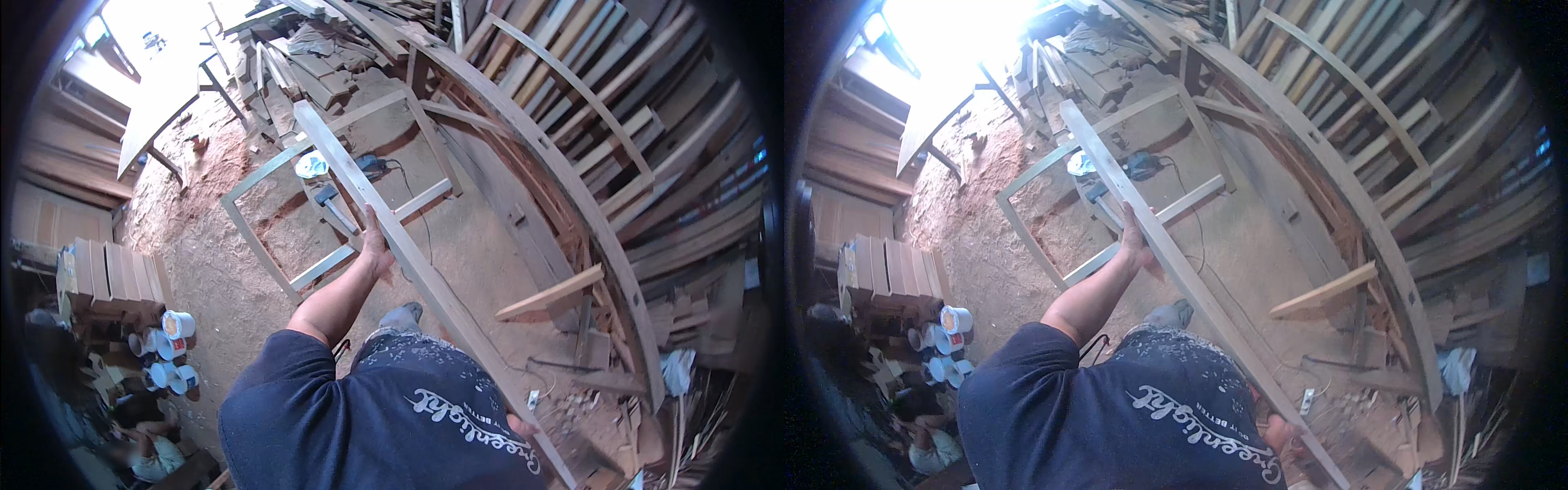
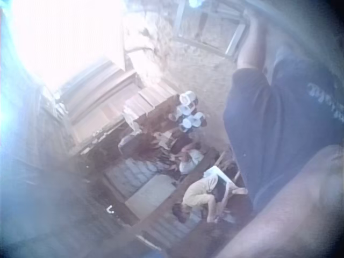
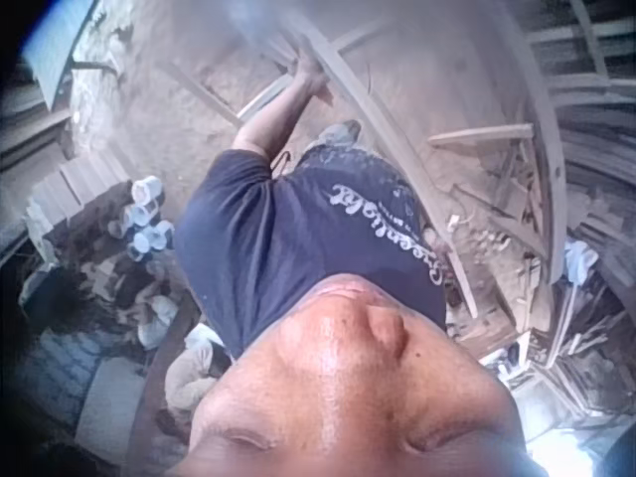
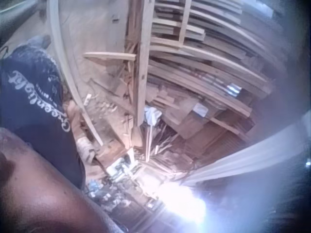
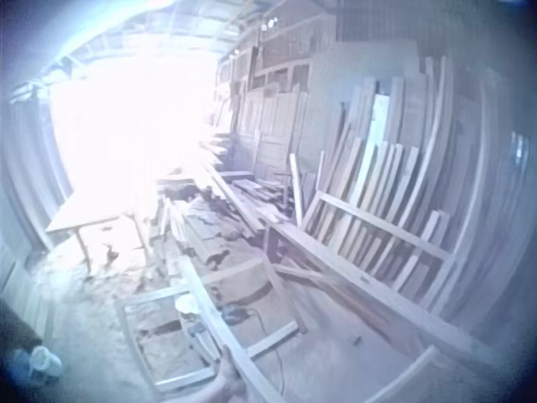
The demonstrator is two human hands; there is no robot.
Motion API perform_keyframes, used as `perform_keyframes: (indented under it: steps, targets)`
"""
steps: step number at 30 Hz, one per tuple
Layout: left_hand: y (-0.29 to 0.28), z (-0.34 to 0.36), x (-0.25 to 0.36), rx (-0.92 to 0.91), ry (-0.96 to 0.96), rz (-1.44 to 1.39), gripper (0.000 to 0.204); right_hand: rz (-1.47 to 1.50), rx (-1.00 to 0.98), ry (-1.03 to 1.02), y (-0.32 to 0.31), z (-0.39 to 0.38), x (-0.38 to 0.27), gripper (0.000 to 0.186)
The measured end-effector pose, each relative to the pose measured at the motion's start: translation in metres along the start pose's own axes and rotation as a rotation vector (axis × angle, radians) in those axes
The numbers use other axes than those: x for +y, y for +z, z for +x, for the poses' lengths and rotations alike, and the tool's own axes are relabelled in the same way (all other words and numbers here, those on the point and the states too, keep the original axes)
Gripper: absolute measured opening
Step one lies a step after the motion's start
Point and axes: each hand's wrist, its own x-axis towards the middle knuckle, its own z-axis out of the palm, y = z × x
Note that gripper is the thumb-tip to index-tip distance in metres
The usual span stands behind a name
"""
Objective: The person uses a circular saw to cut a long wooden plank into smaller pieces. They measure the wood with a tape measure, position the plank on a workbench, and make several cuts. The cut pieces are set aside on the workbench.
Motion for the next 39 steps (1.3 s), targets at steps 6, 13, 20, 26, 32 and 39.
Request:
perform_keyframes:
  steps: [6,13,20,26,32,39]
  targets:
    - [-0.045,-0.013,-0.004,-0.234,0.005,-0.097,0.102,0.103,0.000,0.057,-0.066,0.002,0.037,0.085]
    - [-0.041,-0.100,-0.022,-0.195,0.007,-0.105,0.094,0.243,0.042,0.126,-0.142,0.015,0.082,0.087]
    - [-0.075,-0.152,-0.012,-0.235,-0.003,0.028,0.073,0.419,-0.018,0.185,-0.173,0.046,0.109,0.090]
    - [-0.117,-0.127,0.030,-0.300,0.035,0.322,0.071,0.634,-0.116,0.326,-0.160,0.051,0.106,0.094]
    - [-0.094,-0.116,0.024,-0.209,0.076,0.314,0.075,0.983,0.012,0.187,-0.151,-0.002,0.111,0.077]
    - [-0.108,-0.105,0.038,-0.175,-0.041,0.254,0.076,0.976,-0.097,-0.114,-0.146,-0.026,0.145,0.060]
